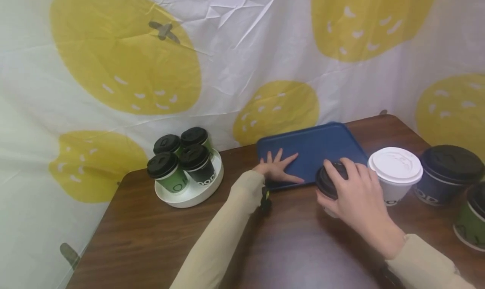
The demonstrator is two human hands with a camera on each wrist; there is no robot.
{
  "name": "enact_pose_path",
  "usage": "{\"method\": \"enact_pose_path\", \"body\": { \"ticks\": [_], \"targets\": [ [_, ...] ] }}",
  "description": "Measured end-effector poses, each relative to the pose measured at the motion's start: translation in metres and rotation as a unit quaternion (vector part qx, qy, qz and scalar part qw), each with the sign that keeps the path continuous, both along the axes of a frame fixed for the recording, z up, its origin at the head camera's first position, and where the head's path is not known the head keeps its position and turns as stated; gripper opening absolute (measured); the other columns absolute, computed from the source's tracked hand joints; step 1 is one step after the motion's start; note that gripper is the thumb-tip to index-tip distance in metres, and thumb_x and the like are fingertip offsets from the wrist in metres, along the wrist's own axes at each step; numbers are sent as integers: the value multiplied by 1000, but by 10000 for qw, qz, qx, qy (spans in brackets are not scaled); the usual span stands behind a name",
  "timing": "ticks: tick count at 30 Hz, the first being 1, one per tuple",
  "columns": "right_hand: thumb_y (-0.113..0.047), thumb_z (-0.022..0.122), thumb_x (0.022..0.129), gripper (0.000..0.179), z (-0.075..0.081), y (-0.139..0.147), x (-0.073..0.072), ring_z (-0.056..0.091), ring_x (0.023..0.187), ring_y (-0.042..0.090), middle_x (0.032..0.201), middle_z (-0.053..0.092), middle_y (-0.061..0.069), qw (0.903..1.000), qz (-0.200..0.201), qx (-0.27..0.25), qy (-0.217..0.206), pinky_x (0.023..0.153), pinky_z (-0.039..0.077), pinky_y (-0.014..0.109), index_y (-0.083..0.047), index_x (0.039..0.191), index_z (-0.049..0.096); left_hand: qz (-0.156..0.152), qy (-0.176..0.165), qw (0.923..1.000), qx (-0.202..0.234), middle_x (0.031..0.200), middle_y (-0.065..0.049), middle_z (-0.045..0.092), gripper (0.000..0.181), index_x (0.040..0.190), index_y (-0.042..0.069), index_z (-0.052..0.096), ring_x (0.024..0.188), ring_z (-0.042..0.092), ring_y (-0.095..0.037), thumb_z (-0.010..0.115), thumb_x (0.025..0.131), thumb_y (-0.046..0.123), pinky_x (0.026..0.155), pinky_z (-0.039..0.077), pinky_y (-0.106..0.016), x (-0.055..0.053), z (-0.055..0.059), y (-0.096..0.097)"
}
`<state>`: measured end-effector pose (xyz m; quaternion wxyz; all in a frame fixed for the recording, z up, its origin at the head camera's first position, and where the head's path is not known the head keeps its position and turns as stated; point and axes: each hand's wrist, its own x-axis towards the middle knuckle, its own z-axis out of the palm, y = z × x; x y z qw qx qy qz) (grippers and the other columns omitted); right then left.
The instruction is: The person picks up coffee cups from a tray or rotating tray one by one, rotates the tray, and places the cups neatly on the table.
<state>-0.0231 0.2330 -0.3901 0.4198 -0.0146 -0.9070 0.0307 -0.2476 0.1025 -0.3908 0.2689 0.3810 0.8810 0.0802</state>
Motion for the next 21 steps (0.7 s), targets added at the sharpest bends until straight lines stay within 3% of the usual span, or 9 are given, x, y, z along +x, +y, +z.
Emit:
{"method": "enact_pose_path", "body": {
  "ticks": [2,5,11,21],
  "targets": [
    [-76,31,93,86,0,-1,4,62,95,51,109,66,30,9999,-35,44,96,75,47,63,-7,124,71,-10,-53,10000,26,176,-3,-17,92,164,47,8,160,-20,-42,63,92,67,130,-6,-63,-1,0,0],
    [-80,24,94,92,0,-3,13,58,97,49,107,66,29,9998,-109,86,166,76,42,62,-6,121,71,-13,-92,10000,21,176,-3,-18,92,164,47,8,160,-21,-42,63,93,66,130,-7,-63,-1,1,0],
    [-82,22,93,93,-1,-4,34,53,102,49,110,65,28,9991,-360,86,193,74,36,63,-8,122,71,-72,-123,9999,9,175,-4,-19,92,165,47,7,159,-22,-43,62,94,66,130,-7,-64,-1,2,1],
    [-81,28,92,90,-6,7,66,50,96,49,111,63,26,9973,-568,43,468,74,31,65,-7,119,71,-105,-122,9999,-22,175,-4,-20,92,165,46,7,159,-22,-43,62,94,66,129,-7,-65,-5,-3,3]
  ]
}}
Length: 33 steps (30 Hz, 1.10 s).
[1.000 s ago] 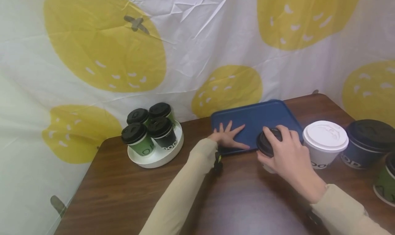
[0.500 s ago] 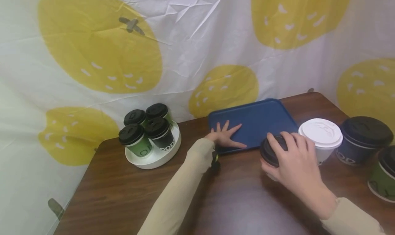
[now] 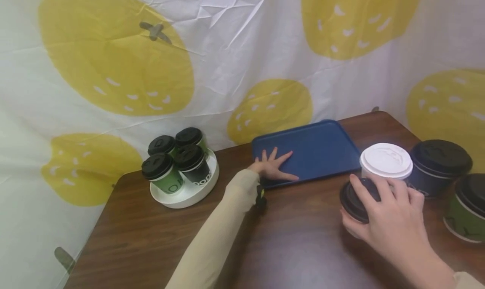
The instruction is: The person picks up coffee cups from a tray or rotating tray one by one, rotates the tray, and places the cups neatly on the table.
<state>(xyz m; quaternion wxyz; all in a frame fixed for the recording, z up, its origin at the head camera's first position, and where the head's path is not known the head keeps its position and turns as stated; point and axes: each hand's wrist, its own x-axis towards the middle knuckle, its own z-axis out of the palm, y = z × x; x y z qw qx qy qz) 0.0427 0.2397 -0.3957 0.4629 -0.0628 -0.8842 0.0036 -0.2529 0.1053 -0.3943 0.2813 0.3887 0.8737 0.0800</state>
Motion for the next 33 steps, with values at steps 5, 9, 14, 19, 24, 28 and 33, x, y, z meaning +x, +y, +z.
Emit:
{"method": "enact_pose_path", "body": {
  "ticks": [5,9,14,19,24,28,33],
  "targets": [
    [-82,27,91,92,-1,9,12,51,95,52,109,63,30,9998,-124,98,128,74,32,67,-5,117,71,-16,-48,10000,7,175,-4,-20,92,165,46,7,159,-23,-43,62,94,66,129,-8,-65,-2,0,-2],
    [-80,30,93,90,-2,15,17,51,95,55,111,65,32,9993,-135,114,338,74,34,66,-3,116,71,-45,-60,10000,2,175,-5,-20,92,165,46,6,159,-23,-44,62,94,65,129,-8,-65,-3,2,-6],
    [-80,36,93,88,-7,23,20,49,91,56,108,65,31,9976,116,-91,679,75,33,65,-2,112,71,22,-58,10000,-61,175,-4,-21,92,164,47,5,159,-23,-43,61,95,64,129,-8,-64,-2,2,-9],
    [-79,41,93,88,-12,35,23,45,91,61,106,62,37,9955,423,-294,794,78,31,64,2,112,71,50,-33,10000,-15,175,-4,-20,92,164,47,7,159,-23,-43,63,94,65,129,-8,-65,-2,-1,-8],
    [-81,41,93,91,-14,44,27,45,97,62,109,58,40,9957,521,-422,641,84,30,64,3,116,68,103,-66,9999,5,175,-3,-19,92,164,48,8,159,-23,-42,64,93,65,129,-8,-65,-3,-3,-8],
    [-87,30,91,99,-14,49,31,46,100,60,111,56,39,9986,224,-337,327,88,31,66,-1,125,66,96,-61,9999,7,175,-4,-20,92,164,47,8,159,-23,-42,64,93,65,129,-8,-65,-3,-3,-9],
    [-88,31,90,100,-16,49,32,46,101,57,114,57,38,9978,220,-507,367,92,34,60,-5,134,64,60,3,10000,13,175,-4,-19,92,164,47,8,159,-23,-43,63,94,65,129,-8,-64,-1,-1,-10]
  ]
}}
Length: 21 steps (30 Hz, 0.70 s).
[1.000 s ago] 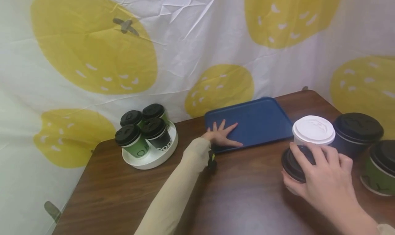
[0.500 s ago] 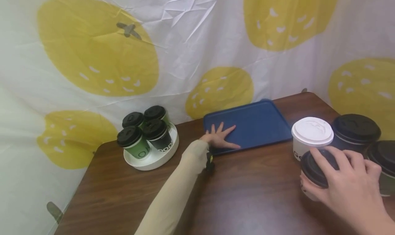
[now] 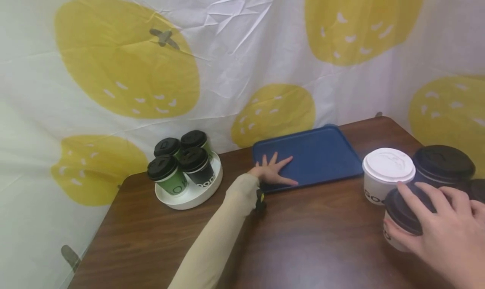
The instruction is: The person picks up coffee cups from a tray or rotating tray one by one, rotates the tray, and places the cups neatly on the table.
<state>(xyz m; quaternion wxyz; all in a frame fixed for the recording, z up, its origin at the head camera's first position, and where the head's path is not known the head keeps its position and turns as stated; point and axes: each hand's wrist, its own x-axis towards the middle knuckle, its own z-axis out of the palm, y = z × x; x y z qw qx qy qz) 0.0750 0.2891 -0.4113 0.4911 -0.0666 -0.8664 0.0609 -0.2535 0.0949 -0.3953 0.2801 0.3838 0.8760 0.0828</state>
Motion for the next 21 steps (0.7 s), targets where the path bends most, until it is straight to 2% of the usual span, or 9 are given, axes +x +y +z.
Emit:
{"method": "enact_pose_path", "body": {
  "ticks": [3,6,9,14,16,17,19,21],
  "targets": [
    [-88,35,89,99,-1,-1,-1,47,101,58,114,58,40,9995,91,-229,172,110,35,40,-6,137,64,20,24,10000,15,175,-3,-19,92,164,47,8,159,-22,-42,64,93,65,130,-8,-64,0,-1,0],
    [-89,36,89,101,-4,0,-2,47,104,60,117,56,43,9987,177,-396,268,122,17,24,-4,136,64,62,46,9999,72,176,-2,-17,92,164,48,10,160,-22,-41,66,93,64,130,-9,-62,1,-2,1],
    [-89,34,89,105,-8,-1,-5,45,108,61,120,52,45,9980,325,-508,205,124,15,25,0,137,62,166,137,9995,251,176,-1,-14,92,164,47,14,161,-20,-40,68,91,62,131,-8,-61,2,-4,-5],
    [-91,27,87,110,-6,-10,-8,41,127,63,134,45,49,9979,160,-626,-51,131,20,51,-3,149,51,352,449,9945,879,177,-7,-2,93,165,42,20,163,-9,-41,71,90,61,132,1,-59,6,-9,-14],
    [-90,29,88,108,0,-21,-12,40,134,65,139,44,49,9978,131,-641,133,130,21,59,-4,149,52,401,641,9900,1195,177,-10,3,91,165,40,21,163,-4,-43,69,90,62,133,7,-59,8,-8,-19],
    [-89,33,88,106,4,-29,-16,40,134,66,139,45,49,9972,250,-631,320,130,22,57,-2,146,55,403,747,9873,1341,177,-11,6,90,165,39,21,163,-1,-44,68,91,62,132,9,-59,9,-6,-22],
    [-85,41,90,101,14,-45,-26,41,131,66,136,50,48,9953,505,-505,660,130,23,55,2,137,61,406,900,9822,1600,176,-13,13,86,165,37,24,162,7,-45,65,93,62,131,15,-60,12,1,-30],
    [-81,42,92,95,28,-64,-36,45,125,65,130,55,44,9948,662,-178,755,121,32,58,3,130,64,349,982,9783,1792,174,-10,23,81,164,32,29,162,18,-39,63,96,60,130,23,-56,16,12,-41]
  ]
}}
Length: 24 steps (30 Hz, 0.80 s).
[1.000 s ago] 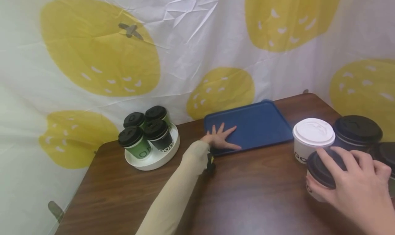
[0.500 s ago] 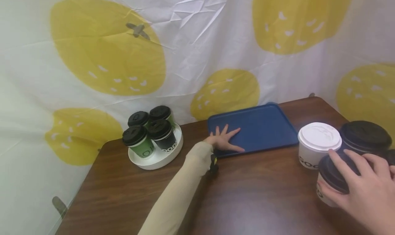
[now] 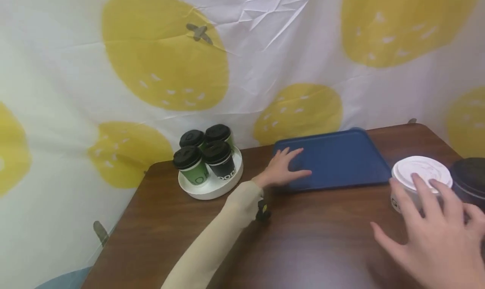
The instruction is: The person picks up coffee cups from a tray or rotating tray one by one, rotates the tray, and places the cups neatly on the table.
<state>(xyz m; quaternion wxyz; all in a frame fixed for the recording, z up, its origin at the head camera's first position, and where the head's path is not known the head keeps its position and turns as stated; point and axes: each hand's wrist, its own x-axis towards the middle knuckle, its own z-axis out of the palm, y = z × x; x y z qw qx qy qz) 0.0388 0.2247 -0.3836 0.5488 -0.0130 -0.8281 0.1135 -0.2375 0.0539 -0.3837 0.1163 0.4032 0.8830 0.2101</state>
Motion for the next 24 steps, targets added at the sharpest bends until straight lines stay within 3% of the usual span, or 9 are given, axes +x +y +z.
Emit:
{"method": "enact_pose_path", "body": {
  "ticks": [5,9,13,16,18,21,24],
  "targets": [
    [-78,33,94,90,26,-45,-28,47,123,54,128,61,32,9951,160,671,-712,87,28,71,-2,132,63,-70,51,9999,-88,164,-1,45,71,160,22,41,153,43,-20,61,99,54,122,41,-40,12,19,-42],
    [-83,26,94,94,32,-71,-68,47,127,48,133,63,26,9895,626,635,-1136,87,33,67,-7,137,61,73,-44,9998,-203,156,-6,56,67,154,14,50,145,53,-22,63,99,50,118,46,-39,18,26,-93],
    [-72,59,90,83,39,-94,-111,49,129,48,137,61,25,9733,1183,429,-1918,91,41,68,-8,142,59,464,-392,9976,-326,152,-15,58,68,150,4,52,142,55,-30,64,99,46,118,45,-44,17,33,-154],
    [-50,79,82,83,48,-109,-143,48,131,51,143,57,27,9508,1459,183,-2728,96,45,70,-6,148,53,1119,-370,9908,-665,142,-15,66,66,141,4,61,131,63,-32,64,96,52,110,51,-47,14,38,-197],
    [-47,80,84,87,51,-118,-165,47,133,53,147,53,29,9357,1601,17,-3145,99,46,71,-5,153,47,1743,-252,9800,-922,130,-12,71,64,130,7,68,117,68,-30,65,93,58,99,55,-47,10,39,-223],
    [-46,79,85,94,50,-133,-196,44,136,55,152,46,30,9191,1843,-149,-3481,101,46,71,-5,159,37,2827,-248,9518,-1161,113,-12,72,71,114,7,71,99,67,-28,64,86,71,86,56,-48,7,36,-254],
    [-48,79,85,100,44,-149,-219,43,138,56,156,41,31,9107,2044,-118,-3586,99,49,69,-7,162,30,3582,-458,9257,-1122,131,-21,66,97,135,1,60,116,65,-37,63,80,81,96,54,-55,4,28,-279]
  ]
}}
